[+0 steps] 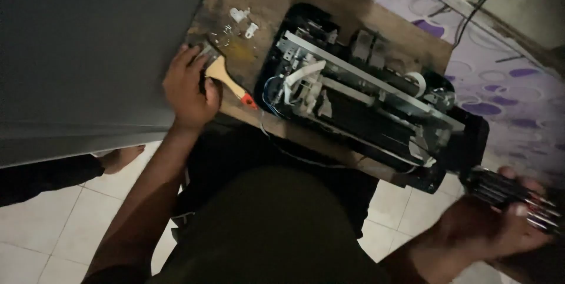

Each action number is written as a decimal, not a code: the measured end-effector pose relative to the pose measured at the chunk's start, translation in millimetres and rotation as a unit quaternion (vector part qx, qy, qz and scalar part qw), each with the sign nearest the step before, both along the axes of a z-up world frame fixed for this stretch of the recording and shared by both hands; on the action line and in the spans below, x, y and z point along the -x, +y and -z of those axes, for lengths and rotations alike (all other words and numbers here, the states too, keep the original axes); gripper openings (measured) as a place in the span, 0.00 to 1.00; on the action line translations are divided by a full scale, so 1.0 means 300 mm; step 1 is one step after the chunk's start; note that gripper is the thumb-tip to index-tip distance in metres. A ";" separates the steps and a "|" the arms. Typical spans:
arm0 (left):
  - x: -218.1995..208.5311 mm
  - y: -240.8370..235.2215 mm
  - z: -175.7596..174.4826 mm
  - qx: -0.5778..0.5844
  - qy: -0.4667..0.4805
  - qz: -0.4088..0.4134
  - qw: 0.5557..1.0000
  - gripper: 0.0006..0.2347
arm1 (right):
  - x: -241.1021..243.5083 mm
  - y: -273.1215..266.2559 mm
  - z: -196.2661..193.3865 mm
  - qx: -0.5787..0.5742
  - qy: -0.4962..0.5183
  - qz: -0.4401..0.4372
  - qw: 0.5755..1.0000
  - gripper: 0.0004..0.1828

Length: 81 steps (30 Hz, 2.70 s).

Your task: The person uses a red and black screwdriver to work on the internal components of a disassembled printer placed on a wooden table. They manipulate screws and parts within the printer's chassis while occasionally adjusting their grip on the tool.

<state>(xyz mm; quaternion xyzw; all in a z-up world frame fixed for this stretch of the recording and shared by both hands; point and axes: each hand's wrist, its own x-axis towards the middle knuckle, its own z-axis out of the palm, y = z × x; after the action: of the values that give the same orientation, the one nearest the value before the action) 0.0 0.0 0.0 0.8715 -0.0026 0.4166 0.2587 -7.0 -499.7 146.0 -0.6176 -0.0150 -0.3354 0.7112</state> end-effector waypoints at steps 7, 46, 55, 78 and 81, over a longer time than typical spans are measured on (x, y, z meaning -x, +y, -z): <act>0.010 -0.013 -0.044 -0.013 0.024 -0.009 1.000 0.21 | -0.017 0.126 0.007 -0.089 0.019 -0.111 0.990 0.41; 0.007 -0.925 -0.485 0.136 0.237 0.588 0.762 0.14 | 0.105 0.053 -0.179 0.093 0.062 -0.246 0.963 0.45; 0.021 -0.829 -0.406 0.035 0.338 0.509 0.791 0.17 | 0.066 -0.115 -0.134 0.085 0.016 -0.066 0.994 0.39; -0.054 -0.715 -0.473 -0.121 0.244 0.337 0.901 0.11 | -0.224 -0.110 -0.039 0.202 -0.016 -0.267 0.942 0.39; -0.063 -0.698 -0.430 -0.143 0.228 0.329 0.905 0.12 | -0.233 -0.105 -0.043 0.227 0.030 -0.285 0.931 0.38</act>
<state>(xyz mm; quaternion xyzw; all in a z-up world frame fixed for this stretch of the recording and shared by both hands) 18.9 -209.5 129.1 0.9201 -0.2893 0.0925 0.2472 62.9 -531.3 158.9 -0.7421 -0.2445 -0.0875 0.6179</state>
